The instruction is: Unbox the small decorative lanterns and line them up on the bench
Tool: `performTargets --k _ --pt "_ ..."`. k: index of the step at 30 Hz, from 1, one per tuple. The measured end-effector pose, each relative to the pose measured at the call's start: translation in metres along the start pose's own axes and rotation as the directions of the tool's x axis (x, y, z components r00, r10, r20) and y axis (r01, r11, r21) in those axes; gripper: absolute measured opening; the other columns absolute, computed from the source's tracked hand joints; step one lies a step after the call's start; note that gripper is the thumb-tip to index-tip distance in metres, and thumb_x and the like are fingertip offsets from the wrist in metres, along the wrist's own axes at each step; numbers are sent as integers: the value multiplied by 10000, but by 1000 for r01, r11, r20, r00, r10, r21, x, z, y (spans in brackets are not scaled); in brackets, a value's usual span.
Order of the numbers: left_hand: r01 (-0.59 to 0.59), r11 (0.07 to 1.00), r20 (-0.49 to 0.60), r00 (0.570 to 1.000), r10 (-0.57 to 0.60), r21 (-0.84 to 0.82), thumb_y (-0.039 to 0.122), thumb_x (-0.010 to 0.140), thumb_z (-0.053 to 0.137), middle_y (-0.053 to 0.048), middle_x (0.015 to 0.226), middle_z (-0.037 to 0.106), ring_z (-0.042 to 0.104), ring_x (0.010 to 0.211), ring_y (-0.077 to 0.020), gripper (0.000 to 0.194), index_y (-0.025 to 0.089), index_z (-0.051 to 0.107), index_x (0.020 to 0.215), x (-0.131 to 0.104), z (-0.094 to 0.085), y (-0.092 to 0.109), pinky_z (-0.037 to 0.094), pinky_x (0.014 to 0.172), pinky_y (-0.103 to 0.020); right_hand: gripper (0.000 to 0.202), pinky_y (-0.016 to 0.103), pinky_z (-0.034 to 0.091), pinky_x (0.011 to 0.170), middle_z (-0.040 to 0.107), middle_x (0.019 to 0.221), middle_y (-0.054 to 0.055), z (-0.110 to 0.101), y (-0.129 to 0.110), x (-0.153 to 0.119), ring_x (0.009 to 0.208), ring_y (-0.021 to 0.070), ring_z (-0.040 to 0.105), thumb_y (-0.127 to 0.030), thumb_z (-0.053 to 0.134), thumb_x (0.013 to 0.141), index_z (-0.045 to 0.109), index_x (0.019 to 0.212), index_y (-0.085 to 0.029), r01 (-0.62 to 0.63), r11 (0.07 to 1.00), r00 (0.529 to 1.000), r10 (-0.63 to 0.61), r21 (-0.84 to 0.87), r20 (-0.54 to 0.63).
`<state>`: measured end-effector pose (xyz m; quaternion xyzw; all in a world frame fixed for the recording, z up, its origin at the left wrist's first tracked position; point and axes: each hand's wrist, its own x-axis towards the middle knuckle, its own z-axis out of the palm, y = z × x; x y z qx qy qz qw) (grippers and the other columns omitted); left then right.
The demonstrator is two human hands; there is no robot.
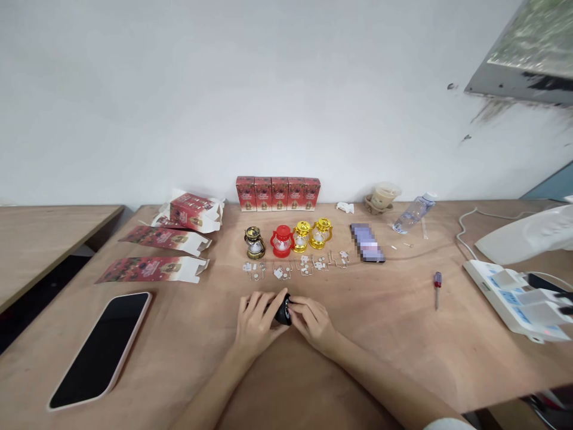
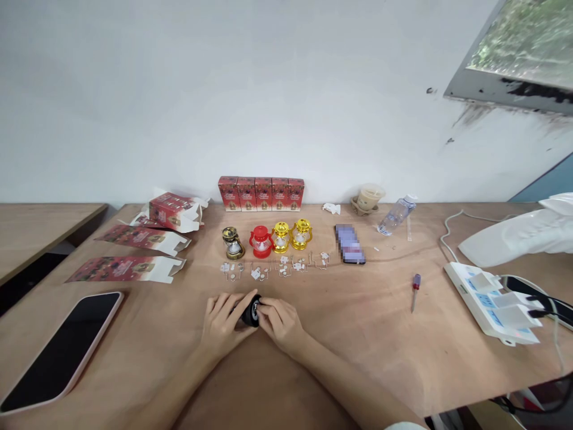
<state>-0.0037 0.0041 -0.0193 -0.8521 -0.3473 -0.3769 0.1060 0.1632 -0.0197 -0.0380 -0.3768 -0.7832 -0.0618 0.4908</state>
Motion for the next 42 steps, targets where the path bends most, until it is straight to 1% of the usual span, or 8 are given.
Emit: performTargets --k 5,14,17,21,27,32,38,42 --pt "5 1000 -14 1000 -5 -9 329 879 488 -74 847 672 534 757 -174 325 146 615 1115 1 0 1 284 672 -314 137 246 548 667 689 843 99 -1 0 3 755 155 662 -103 520 854 573 966 -162 -1 1000 1000 1 3 -5" --pt "10 1000 7 1000 -10 5 325 878 491 -76 855 675 545 767 -171 327 157 610 1132 -1 1 0 287 683 -317 177 247 544 694 678 879 91 1 0 -1 787 154 663 -118 483 867 558 1013 -186 -40 999 999 40 28 25" --pt "10 1000 10 1000 -10 -2 318 869 501 -75 861 677 546 771 -172 326 159 611 1131 -1 1 0 291 690 -319 179 248 548 687 678 855 89 2 1 -2 779 157 664 -109 488 864 558 1011 -185 -42 999 999 42 20 3" --pt "5 1000 2 1000 -5 -7 355 873 496 -74 854 676 544 768 -174 347 153 607 1133 -1 0 0 296 697 -319 161 249 553 682 675 795 82 2 1 -1 762 159 662 -94 509 856 559 988 -172 -41 999 999 42 19 -30" --pt "17 1000 -8 1000 -17 -20 351 882 491 -76 864 679 553 788 -175 330 161 614 1122 0 -1 1 297 719 -321 171 254 551 679 679 832 89 0 2 1 765 156 653 -93 536 842 568 995 -164 -21 997 999 22 73 -25" --pt "15 999 -15 1000 -15 -39 328 891 479 -74 860 678 554 789 -177 319 147 614 1116 0 -1 1 292 724 -323 167 245 544 651 680 815 89 2 3 -1 727 151 649 -85 555 829 587 975 -158 -12 997 999 16 74 -49" --pt "31 999 -10 999 -31 -36 358 899 464 -73 865 680 555 791 -173 328 159 619 1109 0 0 2 290 720 -321 143 245 548 657 680 822 93 0 3 -2 739 148 654 -96 545 841 583 963 -160 -5 998 1000 6 56 -10" --pt "39 998 -7 999 -39 -52 369 900 465 -71 864 680 550 783 -168 332 160 619 1107 0 0 3 293 718 -320 151 246 544 640 673 802 80 0 3 -1 717 145 643 -96 545 844 568 974 -169 -15 998 1000 16 65 -10"
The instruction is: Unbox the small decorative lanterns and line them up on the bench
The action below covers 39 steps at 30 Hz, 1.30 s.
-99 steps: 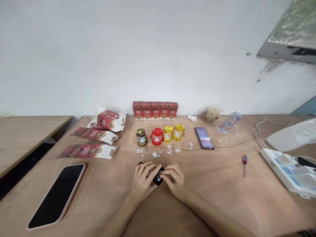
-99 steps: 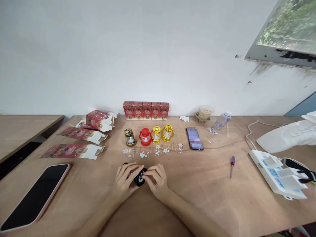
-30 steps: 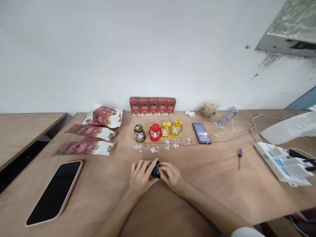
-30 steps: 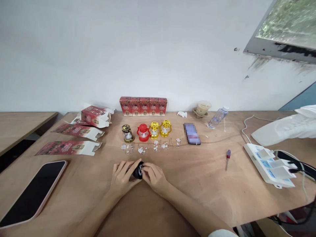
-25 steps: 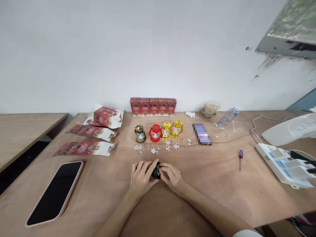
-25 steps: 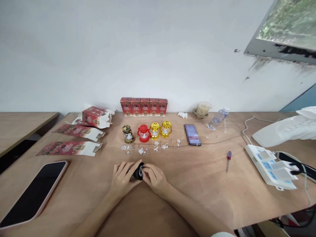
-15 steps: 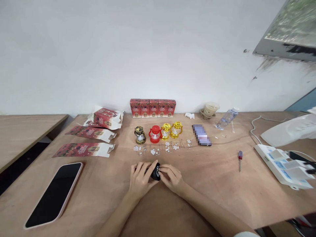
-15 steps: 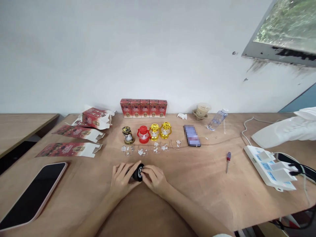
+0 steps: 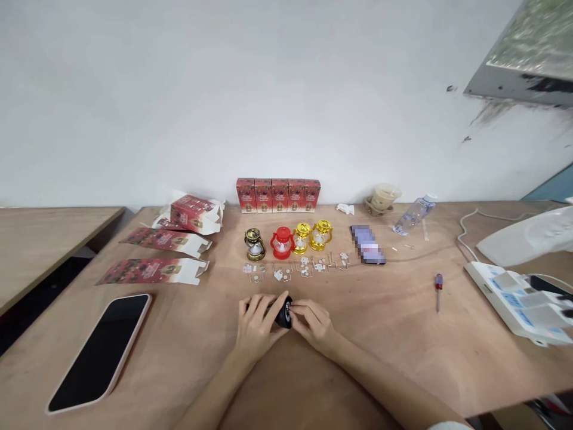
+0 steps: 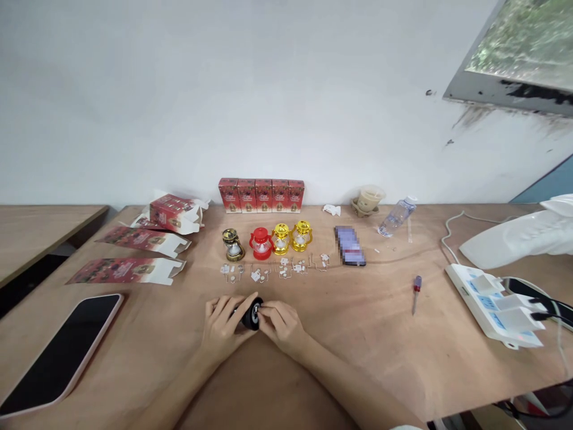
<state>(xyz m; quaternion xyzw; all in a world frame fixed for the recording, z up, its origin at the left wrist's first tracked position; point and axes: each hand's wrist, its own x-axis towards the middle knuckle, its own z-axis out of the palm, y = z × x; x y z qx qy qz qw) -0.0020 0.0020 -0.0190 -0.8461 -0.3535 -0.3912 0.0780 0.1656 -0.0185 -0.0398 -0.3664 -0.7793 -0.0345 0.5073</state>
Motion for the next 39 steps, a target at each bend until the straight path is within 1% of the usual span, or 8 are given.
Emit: performTargets --k 8,13,20,25,29,34,39 --pt "-3 1000 -8 1000 4 11 376 898 467 -75 864 681 561 804 -177 341 164 617 1119 -2 1 -1 285 716 -329 149 257 539 621 656 785 86 1 0 -2 703 152 623 -91 540 845 555 972 -168 -15 1000 1000 14 7 18" --pt "-9 1000 -12 1000 9 14 384 894 469 -75 858 681 564 796 -173 344 165 621 1111 -1 0 0 289 719 -327 132 246 536 617 646 758 67 2 0 -1 691 142 624 -98 513 858 556 950 -183 -34 999 999 34 11 -15" --pt "-14 999 -17 1000 14 42 359 887 489 -70 852 680 566 783 -170 322 165 619 1108 1 -1 0 290 721 -326 137 259 542 638 656 799 81 0 -1 4 727 155 628 -128 556 836 563 963 -178 -39 996 999 41 85 -23" --pt "-21 999 -30 999 22 39 363 898 469 -70 838 678 561 779 -169 323 161 622 1099 1 -1 0 287 721 -330 110 246 533 621 646 763 65 0 2 4 708 147 627 -117 549 844 577 928 -182 -75 990 997 77 123 -7" --pt "-23 999 -26 999 24 37 369 899 468 -68 837 678 558 781 -170 324 162 624 1094 1 -1 0 287 724 -332 102 254 535 636 643 771 63 1 4 2 719 150 626 -134 548 852 577 935 -185 -79 987 997 78 138 7" --pt "-21 999 -16 1000 22 47 348 892 483 -63 847 680 559 781 -171 310 169 621 1105 0 0 -1 284 725 -337 110 256 534 638 642 778 66 1 3 3 725 149 622 -115 521 862 568 932 -186 -75 991 997 74 112 13" --pt "-11 998 -15 1000 12 69 326 894 473 -63 848 684 566 785 -170 296 181 624 1103 0 0 -1 278 731 -340 114 277 522 640 654 790 70 2 2 2 729 156 626 -101 520 850 560 916 -184 -46 998 999 45 30 18"
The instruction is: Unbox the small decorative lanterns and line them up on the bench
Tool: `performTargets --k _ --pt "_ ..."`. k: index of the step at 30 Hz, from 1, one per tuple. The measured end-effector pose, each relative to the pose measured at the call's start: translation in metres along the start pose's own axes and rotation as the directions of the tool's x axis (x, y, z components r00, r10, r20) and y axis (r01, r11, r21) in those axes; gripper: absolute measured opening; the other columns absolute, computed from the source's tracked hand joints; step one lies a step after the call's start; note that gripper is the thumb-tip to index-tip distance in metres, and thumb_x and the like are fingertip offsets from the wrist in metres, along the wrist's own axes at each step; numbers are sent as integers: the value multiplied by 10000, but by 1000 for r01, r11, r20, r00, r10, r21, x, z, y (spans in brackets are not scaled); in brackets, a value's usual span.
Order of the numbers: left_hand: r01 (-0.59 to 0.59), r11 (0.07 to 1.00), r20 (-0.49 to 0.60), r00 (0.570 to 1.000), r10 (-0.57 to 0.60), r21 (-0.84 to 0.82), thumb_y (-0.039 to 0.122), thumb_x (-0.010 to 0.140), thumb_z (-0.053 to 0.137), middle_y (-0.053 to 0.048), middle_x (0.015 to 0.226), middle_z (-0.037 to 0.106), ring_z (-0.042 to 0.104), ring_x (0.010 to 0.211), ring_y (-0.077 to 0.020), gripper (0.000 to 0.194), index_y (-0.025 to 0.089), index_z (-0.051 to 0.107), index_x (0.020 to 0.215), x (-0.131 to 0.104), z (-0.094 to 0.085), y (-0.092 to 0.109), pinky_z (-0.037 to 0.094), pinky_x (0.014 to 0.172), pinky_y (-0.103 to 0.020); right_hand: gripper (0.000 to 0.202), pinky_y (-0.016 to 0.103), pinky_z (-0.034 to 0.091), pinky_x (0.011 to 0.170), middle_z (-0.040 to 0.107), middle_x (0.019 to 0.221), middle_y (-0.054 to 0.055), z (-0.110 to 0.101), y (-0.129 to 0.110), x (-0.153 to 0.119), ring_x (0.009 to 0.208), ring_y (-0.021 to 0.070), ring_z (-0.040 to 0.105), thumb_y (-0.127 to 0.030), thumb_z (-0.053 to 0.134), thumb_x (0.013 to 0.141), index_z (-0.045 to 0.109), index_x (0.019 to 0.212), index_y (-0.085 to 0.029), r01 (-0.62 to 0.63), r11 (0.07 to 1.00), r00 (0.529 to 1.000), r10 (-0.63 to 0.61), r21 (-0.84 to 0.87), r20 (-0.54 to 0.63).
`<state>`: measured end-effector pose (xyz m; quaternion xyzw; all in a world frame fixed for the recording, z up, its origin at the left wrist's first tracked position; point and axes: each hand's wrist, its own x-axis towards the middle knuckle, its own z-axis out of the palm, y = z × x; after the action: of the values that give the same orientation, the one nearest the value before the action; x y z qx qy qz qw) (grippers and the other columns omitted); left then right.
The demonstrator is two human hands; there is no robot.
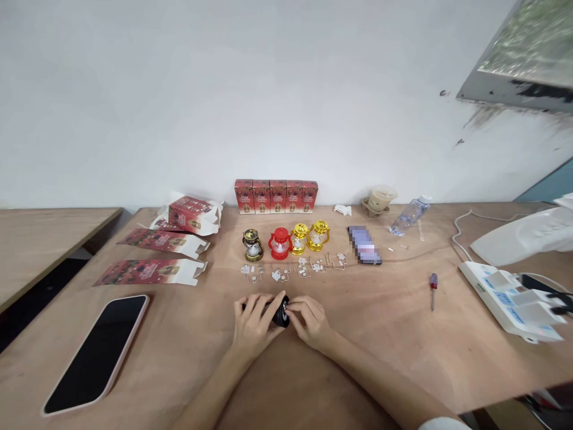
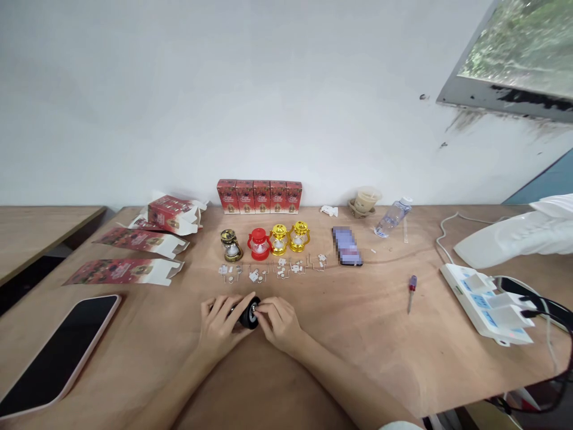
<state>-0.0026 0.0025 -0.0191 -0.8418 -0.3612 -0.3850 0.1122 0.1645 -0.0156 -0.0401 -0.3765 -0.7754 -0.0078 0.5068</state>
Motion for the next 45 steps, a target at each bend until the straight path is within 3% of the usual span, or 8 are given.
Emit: performTargets --k 17,26,30,33,37,40,43,45 --pt "97 994 -11 995 -97 -49 329 836 566 -54 855 686 578 789 -175 298 181 620 1088 0 0 0 284 753 -344 185 346 520 766 675 885 78 -2 12 0 917 181 649 -73 466 849 503 972 -207 20 1000 997 -18 21 -75" --pt "109 993 -58 992 -112 -43 333 801 609 -41 841 680 577 751 -170 322 188 612 1089 0 0 -1 283 752 -349 216 426 415 815 627 773 98 -55 121 -2 899 253 547 -326 460 896 571 770 -190 -463 778 884 371 -424 -285" --pt "110 992 -27 993 -112 -53 339 826 576 -55 879 689 588 805 -182 313 191 611 1099 1 -2 0 280 763 -354 262 467 350 891 624 809 97 -66 133 -2 991 265 498 -351 446 890 584 728 -198 -573 636 812 527 -517 -252" --pt "120 991 -26 992 -121 -56 339 828 578 -64 897 686 594 833 -189 323 193 610 1115 0 -2 -1 283 768 -354 226 496 330 930 639 854 104 -67 131 -1 1074 277 472 -321 462 883 582 739 -196 -560 652 818 534 -512 -215" --pt "109 994 -40 993 -109 -7 342 824 591 -67 902 685 595 860 -199 326 220 618 1125 -2 -1 -3 282 773 -355 185 505 325 992 613 1084 126 -58 112 2 1138 258 471 -335 479 886 590 860 -189 -580 742 808 474 -335 -349" --pt "79 996 -50 996 -77 42 286 833 576 -68 925 691 597 905 -211 301 242 623 1127 -1 -2 -3 274 798 -373 211 471 388 982 606 1135 106 -36 77 2 1108 227 532 -367 483 884 584 954 -196 -602 798 743 573 29 -347" --pt "54 992 -101 994 -42 116 188 839 551 -59 995 694 611 949 -199 310 288 627 1122 4 -3 1 254 840 -389 257 397 509 863 677 1000 117 -2 37 -6 945 200 640 -358 435 908 603 962 -172 -628 579 634 768 520 -91" --pt "-1 983 -134 991 26 183 140 845 540 -38 1030 693 623 966 -175 357 334 615 1136 7 -1 6 234 877 -390 332 361 554 768 701 922 135 16 18 -13 846 195 678 -341 360 936 625 957 -142 -622 395 618 778 676 115"
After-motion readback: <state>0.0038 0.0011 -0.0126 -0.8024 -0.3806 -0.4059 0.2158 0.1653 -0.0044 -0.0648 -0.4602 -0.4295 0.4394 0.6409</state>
